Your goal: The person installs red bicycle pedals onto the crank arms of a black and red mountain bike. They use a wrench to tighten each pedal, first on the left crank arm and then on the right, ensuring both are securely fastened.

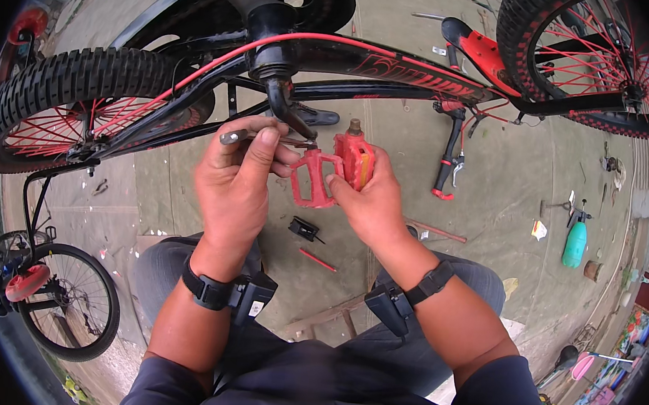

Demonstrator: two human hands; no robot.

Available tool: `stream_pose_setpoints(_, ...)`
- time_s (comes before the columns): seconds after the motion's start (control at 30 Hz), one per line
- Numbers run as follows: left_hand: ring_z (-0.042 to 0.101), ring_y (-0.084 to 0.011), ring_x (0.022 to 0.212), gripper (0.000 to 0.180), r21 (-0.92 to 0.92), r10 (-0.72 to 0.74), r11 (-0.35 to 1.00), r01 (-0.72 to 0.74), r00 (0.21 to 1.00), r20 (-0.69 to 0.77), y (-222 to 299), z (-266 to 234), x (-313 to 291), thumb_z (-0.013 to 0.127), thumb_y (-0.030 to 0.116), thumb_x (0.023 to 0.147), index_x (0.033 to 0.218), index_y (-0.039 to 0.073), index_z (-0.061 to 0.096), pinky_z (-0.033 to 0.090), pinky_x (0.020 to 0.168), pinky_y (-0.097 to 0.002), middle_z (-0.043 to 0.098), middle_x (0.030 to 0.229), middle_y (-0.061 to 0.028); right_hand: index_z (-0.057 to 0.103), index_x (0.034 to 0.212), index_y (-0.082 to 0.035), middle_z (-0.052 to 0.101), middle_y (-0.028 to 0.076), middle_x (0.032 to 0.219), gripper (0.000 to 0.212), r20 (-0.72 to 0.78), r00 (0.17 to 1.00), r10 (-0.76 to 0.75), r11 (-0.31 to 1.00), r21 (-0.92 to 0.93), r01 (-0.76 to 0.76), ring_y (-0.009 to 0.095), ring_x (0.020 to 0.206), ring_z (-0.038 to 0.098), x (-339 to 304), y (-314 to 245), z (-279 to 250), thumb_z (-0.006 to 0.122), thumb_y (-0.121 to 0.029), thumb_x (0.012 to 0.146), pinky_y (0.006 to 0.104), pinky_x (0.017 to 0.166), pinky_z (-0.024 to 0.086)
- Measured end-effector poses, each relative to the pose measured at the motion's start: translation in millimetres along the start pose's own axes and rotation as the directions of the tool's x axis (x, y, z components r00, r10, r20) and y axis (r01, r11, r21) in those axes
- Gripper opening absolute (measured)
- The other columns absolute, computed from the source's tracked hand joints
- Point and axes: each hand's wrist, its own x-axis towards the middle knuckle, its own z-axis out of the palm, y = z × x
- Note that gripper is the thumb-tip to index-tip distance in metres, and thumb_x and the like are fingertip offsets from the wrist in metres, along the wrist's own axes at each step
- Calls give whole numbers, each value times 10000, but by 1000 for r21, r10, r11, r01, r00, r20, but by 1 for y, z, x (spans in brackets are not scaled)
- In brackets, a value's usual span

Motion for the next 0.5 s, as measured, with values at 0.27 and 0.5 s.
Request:
stream_pose_setpoints(0.27,677,-126,813,135,112,24,993,-37,993,117,-11,8,-8,636,82,994,1100,-1,639,553,668,-243,665,1035,-82,475,1304,4,641,67,1107,531,-9,1000,4,1000,-4,-4,102,986,610,-1,-2,1,748,-44,851,277,864,523)
stream_pose_setpoints(0.5,697,-189,847,225,-304,-396,891,338,905,-155,-36,-15,5,521,229,1062,1142,24,571,570,687,-276,683,1062,-142,486,1297,3,638,54,1096,507,-19,1000,20,1000,0,-20,98,964,602,-1,0,-2,739,-55,861,275,866,516)
